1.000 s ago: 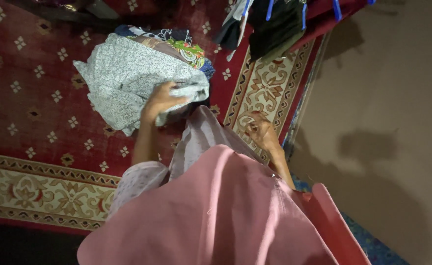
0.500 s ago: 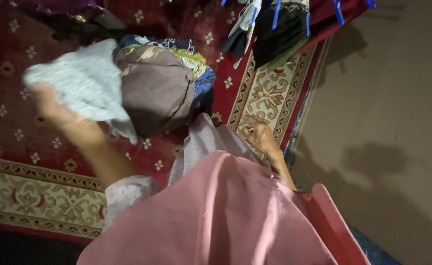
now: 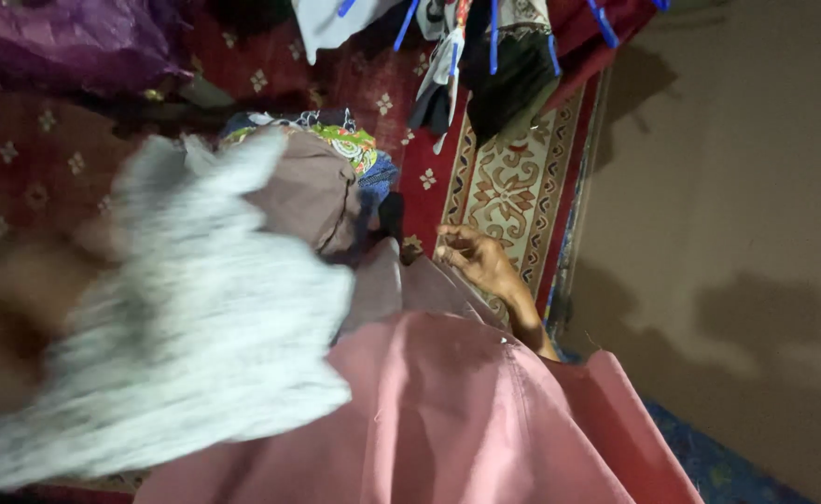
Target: Hanging various clothes on a circular drying rack.
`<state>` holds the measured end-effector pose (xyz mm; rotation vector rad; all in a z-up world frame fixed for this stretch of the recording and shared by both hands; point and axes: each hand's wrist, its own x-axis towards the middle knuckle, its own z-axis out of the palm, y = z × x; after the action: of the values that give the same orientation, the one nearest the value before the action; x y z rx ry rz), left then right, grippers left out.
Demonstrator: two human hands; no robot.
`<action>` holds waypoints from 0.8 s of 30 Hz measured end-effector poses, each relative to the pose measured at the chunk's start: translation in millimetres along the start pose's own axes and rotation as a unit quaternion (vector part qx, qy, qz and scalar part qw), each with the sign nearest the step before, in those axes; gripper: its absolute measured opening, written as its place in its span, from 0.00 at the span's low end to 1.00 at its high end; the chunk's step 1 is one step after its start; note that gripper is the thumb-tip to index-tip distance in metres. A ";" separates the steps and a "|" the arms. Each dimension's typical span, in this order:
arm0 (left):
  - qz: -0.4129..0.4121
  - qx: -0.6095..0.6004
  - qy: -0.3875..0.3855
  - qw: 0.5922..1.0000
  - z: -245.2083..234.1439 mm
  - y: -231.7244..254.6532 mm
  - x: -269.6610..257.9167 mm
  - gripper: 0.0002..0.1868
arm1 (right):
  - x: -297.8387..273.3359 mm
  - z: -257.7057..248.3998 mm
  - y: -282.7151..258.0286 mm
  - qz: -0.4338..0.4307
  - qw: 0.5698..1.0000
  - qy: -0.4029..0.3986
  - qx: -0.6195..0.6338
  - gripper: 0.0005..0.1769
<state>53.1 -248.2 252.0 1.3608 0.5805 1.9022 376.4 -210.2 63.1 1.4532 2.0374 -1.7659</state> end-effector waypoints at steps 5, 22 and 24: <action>0.036 -0.031 -0.121 0.992 80.5 -12.2 42.9 0.19 | -21.8 -18.9 16.6 -0.190 0.973 0.046 0.126 0.28; -0.132 0.044 0.006 0.990 75.4 -80.8 83.6 0.12 | -89.2 -101.8 40.7 -0.224 0.854 0.430 0.186 0.08; -0.090 0.194 0.000 0.977 62.5 -88.3 87.4 0.07 | -89.3 -121.4 44.4 -0.260 0.832 0.437 0.221 0.10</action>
<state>121.0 -127.5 264.7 1.4877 1.0825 1.6977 515.2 -169.9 124.6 2.3677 2.7797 -2.1090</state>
